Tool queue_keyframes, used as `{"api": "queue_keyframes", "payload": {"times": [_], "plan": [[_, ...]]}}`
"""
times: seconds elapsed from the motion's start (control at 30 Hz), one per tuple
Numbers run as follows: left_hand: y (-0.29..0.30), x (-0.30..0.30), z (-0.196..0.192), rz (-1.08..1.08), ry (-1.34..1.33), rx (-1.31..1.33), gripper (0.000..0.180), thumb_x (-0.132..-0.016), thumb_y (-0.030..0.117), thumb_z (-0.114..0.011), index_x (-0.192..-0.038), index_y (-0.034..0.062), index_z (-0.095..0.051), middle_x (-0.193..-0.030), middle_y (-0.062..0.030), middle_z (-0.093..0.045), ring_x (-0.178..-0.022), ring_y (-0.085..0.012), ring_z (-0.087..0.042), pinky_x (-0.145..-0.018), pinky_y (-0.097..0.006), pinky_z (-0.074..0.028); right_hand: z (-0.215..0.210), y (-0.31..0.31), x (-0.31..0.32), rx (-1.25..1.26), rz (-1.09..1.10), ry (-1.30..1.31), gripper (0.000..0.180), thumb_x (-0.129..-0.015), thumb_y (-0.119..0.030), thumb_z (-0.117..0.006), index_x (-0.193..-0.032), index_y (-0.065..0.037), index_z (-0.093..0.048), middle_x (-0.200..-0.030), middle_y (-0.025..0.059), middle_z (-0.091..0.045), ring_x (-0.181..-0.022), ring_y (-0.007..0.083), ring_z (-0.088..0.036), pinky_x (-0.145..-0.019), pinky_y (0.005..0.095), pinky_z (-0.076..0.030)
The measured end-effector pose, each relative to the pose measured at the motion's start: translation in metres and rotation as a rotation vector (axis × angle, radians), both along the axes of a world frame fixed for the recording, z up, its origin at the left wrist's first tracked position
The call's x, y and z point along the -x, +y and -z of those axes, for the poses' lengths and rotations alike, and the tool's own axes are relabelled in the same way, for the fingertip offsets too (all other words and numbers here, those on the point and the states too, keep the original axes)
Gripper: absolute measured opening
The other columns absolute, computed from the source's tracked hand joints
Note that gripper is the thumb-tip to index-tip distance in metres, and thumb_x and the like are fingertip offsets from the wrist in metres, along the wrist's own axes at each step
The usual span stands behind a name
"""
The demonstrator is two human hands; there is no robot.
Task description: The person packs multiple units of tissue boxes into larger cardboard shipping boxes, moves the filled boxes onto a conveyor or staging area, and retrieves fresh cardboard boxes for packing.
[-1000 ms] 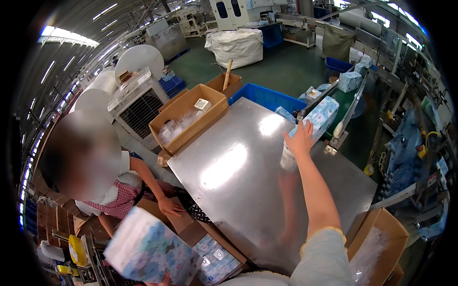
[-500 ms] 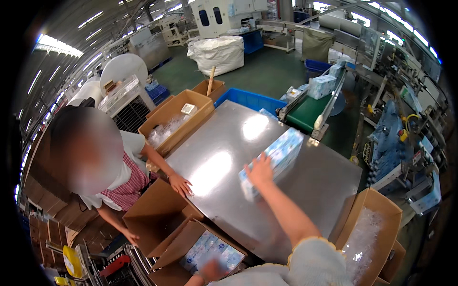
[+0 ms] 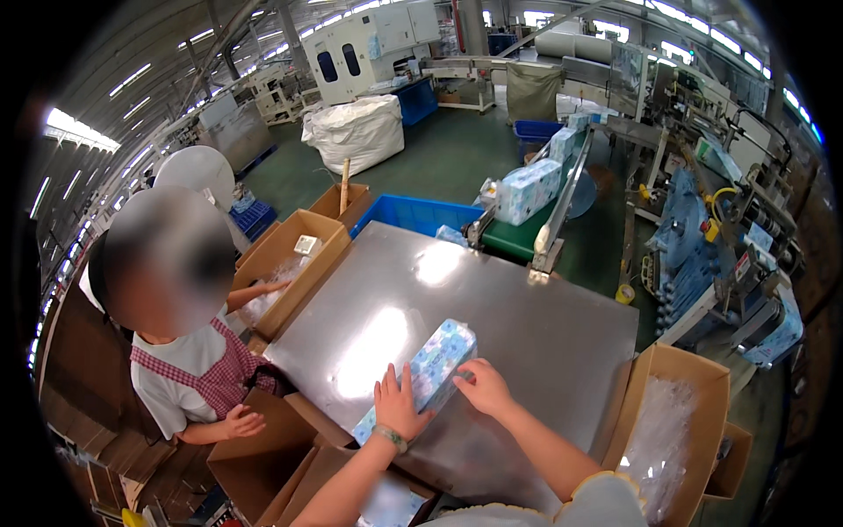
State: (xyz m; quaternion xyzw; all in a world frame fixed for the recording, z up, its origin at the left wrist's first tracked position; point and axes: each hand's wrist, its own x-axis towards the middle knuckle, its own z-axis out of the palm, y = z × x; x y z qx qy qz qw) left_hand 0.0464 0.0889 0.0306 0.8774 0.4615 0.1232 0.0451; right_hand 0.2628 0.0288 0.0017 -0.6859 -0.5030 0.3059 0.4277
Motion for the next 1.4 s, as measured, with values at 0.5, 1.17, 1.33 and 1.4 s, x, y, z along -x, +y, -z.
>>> {"api": "queue_keyframes", "payload": {"times": [0.5,1.17,1.33,1.4], "plan": [[0.008,0.091,-0.081,-0.146,-1.508,1.037,0.085,-0.078,0.005,-0.080,-0.148,0.0015,-0.032,-0.143,-0.0157,-0.050,-0.129,-0.0275,-0.052,-0.107,-0.041,-0.045,-0.012,0.182,-0.135,0.047,0.311,-0.745,0.068,-0.080,-0.013,-0.072,-0.142,-0.002,-0.046,-0.150,0.0227,-0.041,-0.137,0.0433,-0.040,-0.111,0.0508,-0.040],[-0.102,0.191,-0.116,-0.373,-1.947,0.738,0.079,-0.086,0.005,-0.070,-0.152,0.0029,-0.027,-0.145,-0.0176,-0.048,-0.131,-0.0296,-0.052,-0.108,-0.043,-0.045,0.010,0.067,-0.017,-0.161,-0.390,-0.688,0.031,-0.082,-0.035,-0.079,-0.090,-0.008,-0.066,-0.155,0.0164,-0.044,-0.146,0.0374,-0.036,-0.106,0.0554,-0.043],[-0.117,0.194,-0.118,-0.327,-1.973,0.648,0.079,-0.086,0.005,-0.070,-0.153,0.0029,-0.027,-0.145,-0.0171,-0.047,-0.133,-0.0293,-0.050,-0.110,-0.043,-0.043,-0.013,-0.042,-0.013,-0.005,-0.384,-0.768,0.038,-0.072,-0.031,-0.084,-0.093,-0.005,-0.066,-0.147,0.0210,-0.048,-0.142,0.0389,-0.040,-0.114,0.0593,-0.030],[-0.135,0.216,-0.111,-0.321,-1.970,0.623,0.080,-0.086,0.007,-0.070,-0.153,0.0029,-0.027,-0.146,-0.0167,-0.047,-0.133,-0.0291,-0.050,-0.110,-0.042,-0.043,-0.015,-0.065,0.007,-0.001,-0.257,-0.845,0.049,-0.071,-0.031,-0.086,-0.106,-0.004,-0.064,-0.145,0.0221,-0.048,-0.139,0.0394,-0.041,-0.116,0.0603,-0.025]]}}
